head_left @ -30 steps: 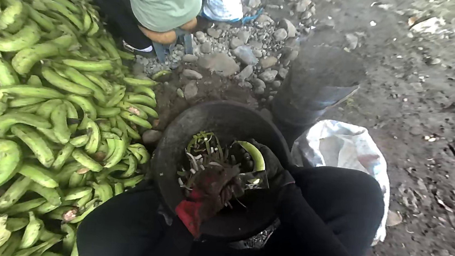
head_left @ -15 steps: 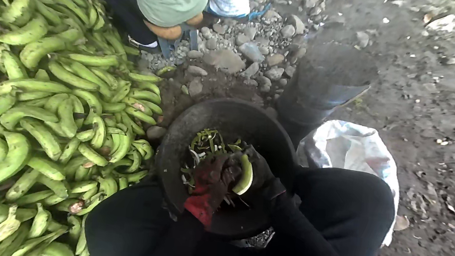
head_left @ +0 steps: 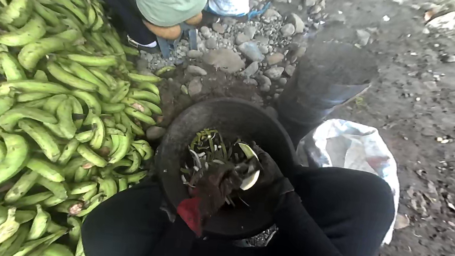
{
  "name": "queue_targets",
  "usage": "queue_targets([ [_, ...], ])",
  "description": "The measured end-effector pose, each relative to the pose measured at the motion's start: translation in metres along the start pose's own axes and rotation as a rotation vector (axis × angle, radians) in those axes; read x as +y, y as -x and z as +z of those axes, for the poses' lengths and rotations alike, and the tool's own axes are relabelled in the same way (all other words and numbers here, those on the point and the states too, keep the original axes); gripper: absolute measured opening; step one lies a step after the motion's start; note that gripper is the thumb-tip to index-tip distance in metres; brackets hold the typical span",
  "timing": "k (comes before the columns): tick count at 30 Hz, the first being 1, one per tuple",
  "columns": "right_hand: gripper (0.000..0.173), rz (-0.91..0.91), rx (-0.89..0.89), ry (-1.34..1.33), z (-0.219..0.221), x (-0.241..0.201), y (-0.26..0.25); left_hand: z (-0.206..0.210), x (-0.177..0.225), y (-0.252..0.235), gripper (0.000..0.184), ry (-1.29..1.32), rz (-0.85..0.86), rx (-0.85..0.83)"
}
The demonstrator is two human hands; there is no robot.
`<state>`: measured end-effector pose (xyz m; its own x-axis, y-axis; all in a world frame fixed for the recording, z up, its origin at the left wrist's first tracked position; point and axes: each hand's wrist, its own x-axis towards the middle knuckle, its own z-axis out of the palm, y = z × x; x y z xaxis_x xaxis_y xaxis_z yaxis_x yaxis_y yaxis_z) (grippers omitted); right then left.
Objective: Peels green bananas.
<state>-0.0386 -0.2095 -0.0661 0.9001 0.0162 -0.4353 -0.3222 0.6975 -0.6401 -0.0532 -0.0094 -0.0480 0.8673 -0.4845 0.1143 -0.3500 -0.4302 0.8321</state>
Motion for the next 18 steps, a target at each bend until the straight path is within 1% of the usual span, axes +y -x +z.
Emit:
queue_targets([
  [2,0.046,-0.015,0.047,0.099,0.001,-0.007,0.002,0.001,0.001,0.005,0.032,-0.091,0.099,-0.080],
  [4,0.046,-0.045,0.072,0.224,-0.002,-0.009,-0.001,0.003,0.002,0.006,0.033,-0.183,0.109,-0.124],
  [5,0.045,-0.064,0.064,0.276,-0.002,-0.008,-0.001,0.005,0.003,0.005,0.034,-0.214,0.108,-0.118],
  [7,0.041,-0.111,0.067,0.308,0.002,0.002,0.003,0.007,0.005,0.001,0.037,-0.232,0.062,-0.078],
  [9,0.036,-0.227,-0.003,0.412,0.006,0.015,0.011,0.008,0.004,-0.005,0.037,-0.231,0.018,0.029],
  [10,0.036,-0.258,-0.022,0.463,0.009,0.019,0.013,0.008,0.003,-0.008,0.036,-0.215,-0.005,0.086],
  [12,0.034,-0.263,-0.020,0.601,0.016,0.021,0.016,0.006,0.000,-0.015,0.035,-0.123,-0.091,0.176],
  [14,0.034,-0.180,-0.058,0.525,0.020,0.021,0.015,0.005,-0.007,-0.020,0.037,-0.061,-0.209,0.251],
  [16,0.036,-0.099,-0.119,0.454,0.021,0.018,0.017,0.002,-0.013,-0.026,0.039,0.024,-0.349,0.270],
  [18,0.037,0.015,-0.109,0.236,0.024,0.017,0.018,0.001,-0.014,-0.029,0.038,0.089,-0.424,0.297],
])
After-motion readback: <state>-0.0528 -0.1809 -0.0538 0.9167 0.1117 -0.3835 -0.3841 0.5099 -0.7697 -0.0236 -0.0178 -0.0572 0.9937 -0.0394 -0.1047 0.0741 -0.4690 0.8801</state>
